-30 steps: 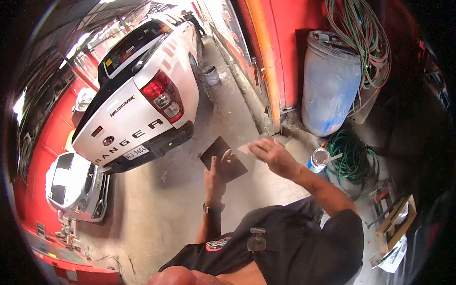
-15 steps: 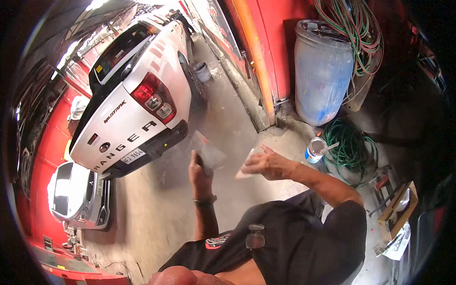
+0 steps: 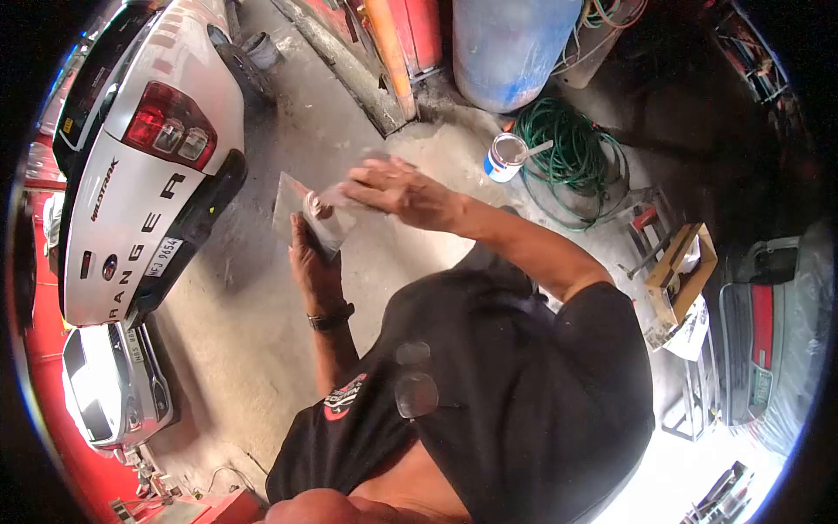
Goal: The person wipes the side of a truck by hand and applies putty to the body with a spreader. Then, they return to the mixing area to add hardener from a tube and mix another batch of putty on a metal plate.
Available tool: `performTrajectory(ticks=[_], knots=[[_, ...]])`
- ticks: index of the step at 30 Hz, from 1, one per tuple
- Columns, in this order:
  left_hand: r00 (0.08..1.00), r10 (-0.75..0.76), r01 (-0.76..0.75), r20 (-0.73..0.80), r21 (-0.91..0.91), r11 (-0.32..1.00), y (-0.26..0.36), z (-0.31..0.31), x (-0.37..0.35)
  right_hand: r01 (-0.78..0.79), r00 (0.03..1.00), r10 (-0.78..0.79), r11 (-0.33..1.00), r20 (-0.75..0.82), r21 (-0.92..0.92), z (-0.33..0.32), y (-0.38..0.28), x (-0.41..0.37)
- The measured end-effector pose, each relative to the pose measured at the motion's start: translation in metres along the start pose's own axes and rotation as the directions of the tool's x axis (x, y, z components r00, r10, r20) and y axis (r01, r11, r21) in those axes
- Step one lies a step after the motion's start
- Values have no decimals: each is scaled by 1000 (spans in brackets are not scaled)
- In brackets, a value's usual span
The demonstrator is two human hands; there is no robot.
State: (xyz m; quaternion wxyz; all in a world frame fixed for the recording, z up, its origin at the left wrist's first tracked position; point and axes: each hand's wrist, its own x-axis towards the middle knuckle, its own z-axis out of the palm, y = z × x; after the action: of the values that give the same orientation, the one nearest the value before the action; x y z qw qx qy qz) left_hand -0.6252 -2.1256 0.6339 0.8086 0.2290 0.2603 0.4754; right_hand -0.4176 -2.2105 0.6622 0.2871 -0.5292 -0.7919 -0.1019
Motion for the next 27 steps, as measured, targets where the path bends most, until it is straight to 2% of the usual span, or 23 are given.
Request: performTrajectory(ticks=[2, 3, 4, 5, 6, 7, 8, 9, 10, 11, 12, 13, 14, 15, 16, 17, 18, 20, 21, 23, 24, 26, 27], knots=[[995, 99, -100, -17, -25, 995, 0, 19, 7, -57, 988, 37, 990, 148, 133, 8, 32, -36], [970, 236, -244, 64, 274, 930, 0, 6, 19, -88, 974, 42, 976, 224, 201, 13, 45, -44], [924, 345, -379, 168, 527, 761, 0, 3, 32, -382, 922, 312, 826, 229, 414, 3, 49, -38], [966, 256, -246, 35, 430, 869, -7, 1, 41, -605, 782, 543, 542, 306, 584, -9, 46, -37], [982, 161, -126, -99, 294, 947, -8, 20, 45, -718, 566, 698, 156, 438, 678, -24, 47, -33], [974, 177, -49, -145, 622, 781, -14, 12, 56, -787, 408, 806, 73, 428, 613, -41, 55, -27], [993, 110, -41, -53, 703, 710, -24, 7, 64, -648, 385, 808, -107, 445, 754, -42, 69, -27], [994, 75, -112, 84, 771, 627, -34, 12, 68, -459, 370, 803, -278, 466, 844, -41, 84, -25], [975, 38, -203, 218, 812, 547, -43, 18, 71, -436, 337, 814, -311, 474, 844, -40, 96, -25], [912, 36, -379, 409, 805, 456, -59, 20, 78, -407, 324, 823, -325, 467, 854, -43, 111, -24], [908, 29, -377, 418, 786, 490, -82, 15, 90, -374, 329, 833, -319, 446, 871, -47, 133, -19], [908, 9, -362, 418, 774, 520, -99, 13, 99, -319, 394, 843, -248, 366, 915, -46, 147, -20], [960, -7, -224, 282, 777, 589, -98, 39, 101, -292, 412, 820, -293, 397, 910, -58, 153, -17], [989, -35, -85, 143, 748, 658, -96, 68, 106, -340, 384, 788, -363, 481, 868, -58, 166, -27], [997, -3, -42, 71, 618, 785, -100, 84, 119, -312, 472, 711, -419, 522, 853, -58, 175, -34], [1000, 8, -7, -1, 462, 887, -103, 100, 131, -343, 397, 701, -485, 592, 804, -64, 174, -31], [998, 2, 18, -70, 283, 959, -106, 114, 142, -362, 402, 687, -489, 606, 794, -67, 173, -27], [995, 89, -69, -37, 367, 927, -114, 136, 163, -338, 411, 635, -560, 654, 756, -62, 180, -29], [992, 128, -110, -16, 404, 908, -117, 146, 169, -223, 463, 595, -639, 657, 736, -50, 186, -35], [999, 25, -15, -32, 275, 961, -113, 194, 175, -29, 413, 637, -705, 651, 709, -45, 196, -24], [999, -30, 37, -34, 209, 977, -113, 213, 177, -49, 405, 648, -689, 645, 723, -39, 213, -27], [998, -11, -14, 61, 401, 916, -128, 212, 188, -88, 389, 670, -656, 633, 749, -33, 253, -38], [994, -10, -45, 108, 490, 870, -134, 212, 193, -229, 247, 785, -522, 568, 821, -40, 272, -36]])
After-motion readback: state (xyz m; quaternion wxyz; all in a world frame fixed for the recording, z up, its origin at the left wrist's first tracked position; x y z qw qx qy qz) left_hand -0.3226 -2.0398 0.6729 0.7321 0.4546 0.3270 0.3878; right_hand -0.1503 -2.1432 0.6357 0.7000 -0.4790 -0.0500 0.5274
